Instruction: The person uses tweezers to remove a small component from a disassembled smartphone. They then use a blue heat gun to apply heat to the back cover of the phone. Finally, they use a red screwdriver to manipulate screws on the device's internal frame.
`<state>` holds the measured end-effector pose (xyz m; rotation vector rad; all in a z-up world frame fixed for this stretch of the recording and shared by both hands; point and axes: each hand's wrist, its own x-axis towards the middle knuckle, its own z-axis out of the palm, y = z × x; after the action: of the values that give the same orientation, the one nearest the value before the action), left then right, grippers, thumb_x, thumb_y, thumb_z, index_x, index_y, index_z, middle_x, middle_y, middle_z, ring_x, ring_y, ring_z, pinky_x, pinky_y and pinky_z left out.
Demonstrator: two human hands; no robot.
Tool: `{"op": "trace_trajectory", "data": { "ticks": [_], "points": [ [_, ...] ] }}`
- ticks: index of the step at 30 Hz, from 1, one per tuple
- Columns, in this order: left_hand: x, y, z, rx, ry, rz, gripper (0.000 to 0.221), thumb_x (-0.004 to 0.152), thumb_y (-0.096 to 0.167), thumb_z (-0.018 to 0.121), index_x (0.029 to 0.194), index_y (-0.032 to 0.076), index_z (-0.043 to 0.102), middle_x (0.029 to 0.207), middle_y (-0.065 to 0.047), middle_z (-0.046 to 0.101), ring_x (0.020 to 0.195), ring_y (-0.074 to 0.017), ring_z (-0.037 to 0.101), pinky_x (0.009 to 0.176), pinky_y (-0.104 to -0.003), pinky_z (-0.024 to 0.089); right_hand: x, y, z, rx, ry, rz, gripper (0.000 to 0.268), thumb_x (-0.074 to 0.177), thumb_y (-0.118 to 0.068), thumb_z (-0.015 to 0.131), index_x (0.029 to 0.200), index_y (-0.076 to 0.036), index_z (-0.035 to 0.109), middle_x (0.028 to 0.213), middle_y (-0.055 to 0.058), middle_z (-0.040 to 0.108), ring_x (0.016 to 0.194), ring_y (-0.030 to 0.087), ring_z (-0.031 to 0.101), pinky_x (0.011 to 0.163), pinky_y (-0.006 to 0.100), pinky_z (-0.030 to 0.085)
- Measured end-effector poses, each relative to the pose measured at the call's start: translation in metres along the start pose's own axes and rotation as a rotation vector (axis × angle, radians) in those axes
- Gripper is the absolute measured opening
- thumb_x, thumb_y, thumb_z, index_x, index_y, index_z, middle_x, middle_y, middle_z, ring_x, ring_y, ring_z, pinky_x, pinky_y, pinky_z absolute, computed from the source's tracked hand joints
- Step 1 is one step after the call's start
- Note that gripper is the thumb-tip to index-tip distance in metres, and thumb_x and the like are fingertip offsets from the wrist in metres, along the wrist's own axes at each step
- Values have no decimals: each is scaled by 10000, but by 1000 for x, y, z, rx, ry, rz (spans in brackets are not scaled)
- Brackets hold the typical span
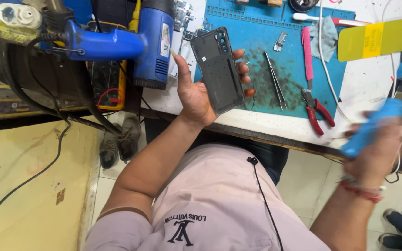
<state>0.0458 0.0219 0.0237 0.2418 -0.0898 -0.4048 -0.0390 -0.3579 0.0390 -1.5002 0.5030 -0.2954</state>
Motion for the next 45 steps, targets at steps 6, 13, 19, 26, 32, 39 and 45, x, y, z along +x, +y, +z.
{"op": "trace_trajectory", "data": {
  "ticks": [6,13,19,26,32,39,45],
  "points": [
    [12,-10,3,-28,7,36,1213,824,981,210,1436,-27,499,1165,-146,629,1074,-244,634,1006,-487,541,-95,-14,106,-60,-594,302,508,861,-122,737,1305,-42,504,1066,68,685,805,127,683,699,295,578],
    [14,-12,10,-16,23,116,1214,824,982,221,1427,-35,498,1144,-150,624,1042,-245,628,977,-455,538,-112,-7,140,-625,-616,-211,602,831,-226,841,1299,16,550,1015,116,704,872,184,675,784,309,558],
    [15,-12,11,-27,31,162,1234,807,999,222,1409,-42,499,1140,-151,615,1029,-248,627,963,-443,534,-113,-4,140,-720,-548,-351,475,851,-252,852,1201,-3,648,1046,141,761,889,209,754,770,328,590],
    [15,-15,8,0,14,177,1238,788,1004,221,1395,-37,506,1119,-146,608,1015,-246,620,948,-433,530,-115,-4,139,-700,-538,-363,458,848,-256,862,1178,-5,668,1049,148,766,901,212,767,782,322,600],
    [13,-15,10,-24,1,173,1244,780,1010,229,1385,-41,504,1110,-141,598,1004,-237,600,932,-411,517,-116,-4,138,-693,-556,-393,453,840,-242,868,1175,-11,671,1044,142,763,889,215,767,772,322,598],
    [15,-13,11,-36,-7,173,1247,776,1013,233,1390,-39,502,1109,-137,595,1005,-229,600,933,-413,525,-116,-2,136,-693,-552,-420,462,835,-232,874,1185,-13,669,1038,142,757,878,222,763,765,322,590],
    [16,-11,10,-44,2,166,1253,769,1016,228,1392,-37,500,1106,-131,593,1009,-227,601,937,-414,528,-117,0,133,-690,-556,-412,475,830,-237,876,1195,-13,669,1025,139,756,859,219,759,760,321,586]
  ]
}}
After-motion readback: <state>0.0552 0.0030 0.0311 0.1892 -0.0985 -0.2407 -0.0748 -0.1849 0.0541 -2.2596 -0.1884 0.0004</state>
